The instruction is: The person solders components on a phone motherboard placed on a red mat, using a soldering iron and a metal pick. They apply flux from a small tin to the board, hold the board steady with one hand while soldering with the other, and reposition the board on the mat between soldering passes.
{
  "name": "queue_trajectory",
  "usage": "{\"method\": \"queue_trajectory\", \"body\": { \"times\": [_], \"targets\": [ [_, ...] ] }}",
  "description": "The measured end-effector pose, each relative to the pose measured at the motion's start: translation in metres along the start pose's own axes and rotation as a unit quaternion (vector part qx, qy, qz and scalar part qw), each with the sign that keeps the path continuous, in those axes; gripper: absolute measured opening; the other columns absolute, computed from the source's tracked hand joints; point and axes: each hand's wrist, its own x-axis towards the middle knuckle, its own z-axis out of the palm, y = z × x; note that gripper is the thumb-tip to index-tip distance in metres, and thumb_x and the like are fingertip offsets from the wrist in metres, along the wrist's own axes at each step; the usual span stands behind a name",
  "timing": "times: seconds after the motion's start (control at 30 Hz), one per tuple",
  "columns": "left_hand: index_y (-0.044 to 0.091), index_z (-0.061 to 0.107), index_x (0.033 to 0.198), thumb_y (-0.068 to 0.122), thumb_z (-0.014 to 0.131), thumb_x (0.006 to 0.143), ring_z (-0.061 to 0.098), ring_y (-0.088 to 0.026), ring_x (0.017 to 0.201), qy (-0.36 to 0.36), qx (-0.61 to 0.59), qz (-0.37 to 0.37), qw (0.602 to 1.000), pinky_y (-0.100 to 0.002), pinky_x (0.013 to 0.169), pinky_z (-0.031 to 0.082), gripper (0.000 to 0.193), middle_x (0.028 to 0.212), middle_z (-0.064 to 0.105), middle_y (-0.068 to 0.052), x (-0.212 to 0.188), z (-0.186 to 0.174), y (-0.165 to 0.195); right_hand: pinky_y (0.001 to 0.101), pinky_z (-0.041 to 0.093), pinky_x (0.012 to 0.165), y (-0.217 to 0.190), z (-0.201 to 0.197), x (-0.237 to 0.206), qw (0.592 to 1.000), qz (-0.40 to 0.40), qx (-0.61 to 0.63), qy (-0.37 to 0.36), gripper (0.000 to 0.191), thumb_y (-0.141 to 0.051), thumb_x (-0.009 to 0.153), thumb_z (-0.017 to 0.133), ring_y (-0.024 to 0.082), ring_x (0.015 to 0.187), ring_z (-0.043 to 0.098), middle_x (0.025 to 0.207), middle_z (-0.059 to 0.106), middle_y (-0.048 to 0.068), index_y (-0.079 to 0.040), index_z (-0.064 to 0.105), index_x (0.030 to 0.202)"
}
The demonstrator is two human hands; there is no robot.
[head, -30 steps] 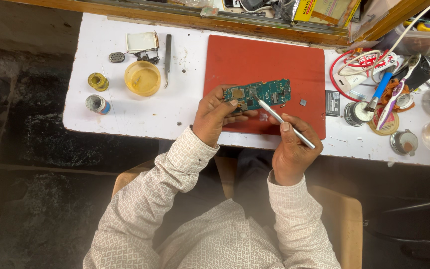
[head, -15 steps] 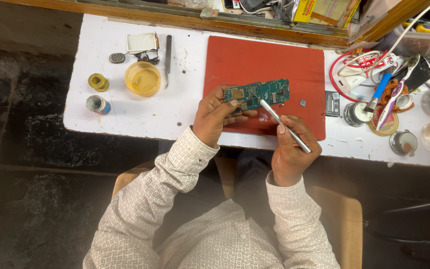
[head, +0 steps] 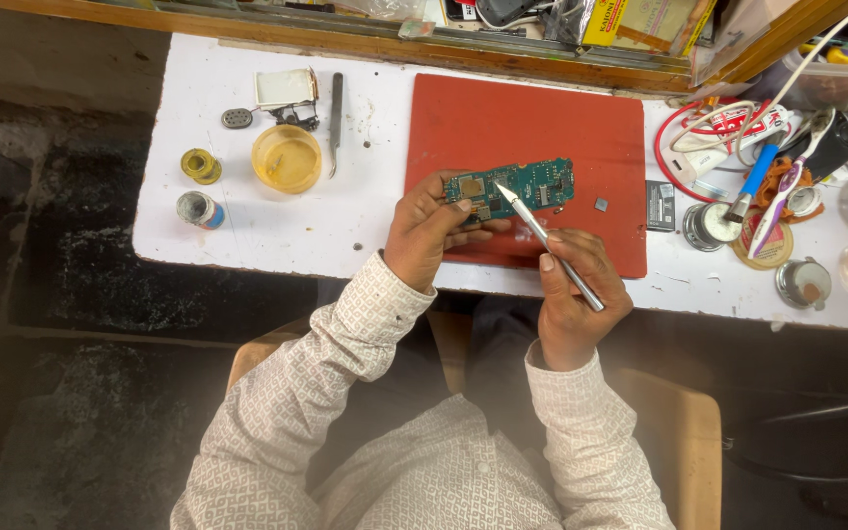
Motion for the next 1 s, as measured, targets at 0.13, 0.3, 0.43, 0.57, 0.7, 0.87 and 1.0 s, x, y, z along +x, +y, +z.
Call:
{"method": "queue_trajectory", "body": {
  "times": [0.13,0.3,0.43,0.57,0.7,0.87,1.0],
  "targets": [
    [0.001,0.055,0.124,0.013,0.05,0.101,0.076,-0.025,0.1,0.004,0.002,-0.005,1.0,-0.035,0.085,0.063,0.026,0.114,0.073,-0.016,-0.0006,0.0007,0.0016,0.0314,0.054,0.096,0.0,-0.0019,-0.0004,1.0,0.003,0.004,-0.008,0.021,0.009,0.091,0.072,0.024,0.112,0.067,0.111,0.073,0.013,0.001,0.073,0.11],
    [0.001,0.054,0.125,0.012,0.049,0.102,0.076,-0.026,0.1,0.003,0.003,-0.005,1.0,-0.035,0.086,0.062,0.026,0.115,0.073,-0.016,-0.0001,0.0005,0.0015,0.0319,0.054,0.098,0.0005,-0.0024,-0.0012,1.0,-0.001,0.022,-0.004,0.022,0.01,0.09,0.071,0.024,0.112,0.067,0.11,0.073,0.013,0.0,0.073,0.11],
    [0.001,0.054,0.125,0.012,0.049,0.103,0.076,-0.026,0.1,0.002,0.0,0.0,1.0,-0.035,0.085,0.063,0.025,0.114,0.073,-0.017,-0.0001,0.0004,0.0005,0.0313,0.054,0.096,0.0,-0.0014,0.0005,1.0,0.004,0.024,0.007,0.022,0.011,0.091,0.071,0.024,0.111,0.067,0.111,0.073,0.013,0.0,0.073,0.11],
    [0.002,0.053,0.125,0.012,0.049,0.102,0.076,-0.026,0.1,-0.004,0.001,0.0,1.0,-0.034,0.084,0.062,0.025,0.115,0.073,-0.016,-0.0008,0.0009,-0.0003,0.0313,0.053,0.096,-0.002,0.0005,0.0025,1.0,-0.003,-0.006,0.01,0.02,0.01,0.091,0.072,0.024,0.111,0.067,0.111,0.073,0.014,0.001,0.073,0.109],
    [0.001,0.053,0.125,0.012,0.05,0.103,0.075,-0.026,0.101,-0.004,0.001,0.007,1.0,-0.034,0.085,0.062,0.025,0.115,0.073,-0.017,-0.0004,0.0011,-0.0007,0.0329,0.055,0.099,-0.0039,0.0019,0.0029,1.0,-0.025,-0.015,-0.007,0.019,0.008,0.091,0.072,0.024,0.111,0.067,0.111,0.073,0.013,0.0,0.073,0.109],
    [0.001,0.054,0.125,0.012,0.049,0.103,0.076,-0.026,0.102,-0.005,0.008,0.009,1.0,-0.034,0.086,0.063,0.025,0.116,0.073,-0.017,-0.0007,0.0005,-0.0016,0.0337,0.055,0.1,-0.0035,0.0018,0.0011,0.996,-0.056,-0.069,-0.022,0.019,0.008,0.092,0.072,0.024,0.113,0.067,0.112,0.073,0.011,-0.001,0.073,0.108],
    [0.001,0.054,0.126,0.011,0.049,0.103,0.076,-0.026,0.101,-0.003,0.008,0.008,1.0,-0.035,0.086,0.063,0.026,0.115,0.073,-0.017,0.0004,0.0003,-0.0024,0.0327,0.055,0.098,-0.0022,0.0023,-0.0007,0.997,-0.047,-0.067,0.001,0.018,0.007,0.092,0.072,0.024,0.113,0.067,0.112,0.073,0.012,-0.001,0.073,0.109]
  ]
}}
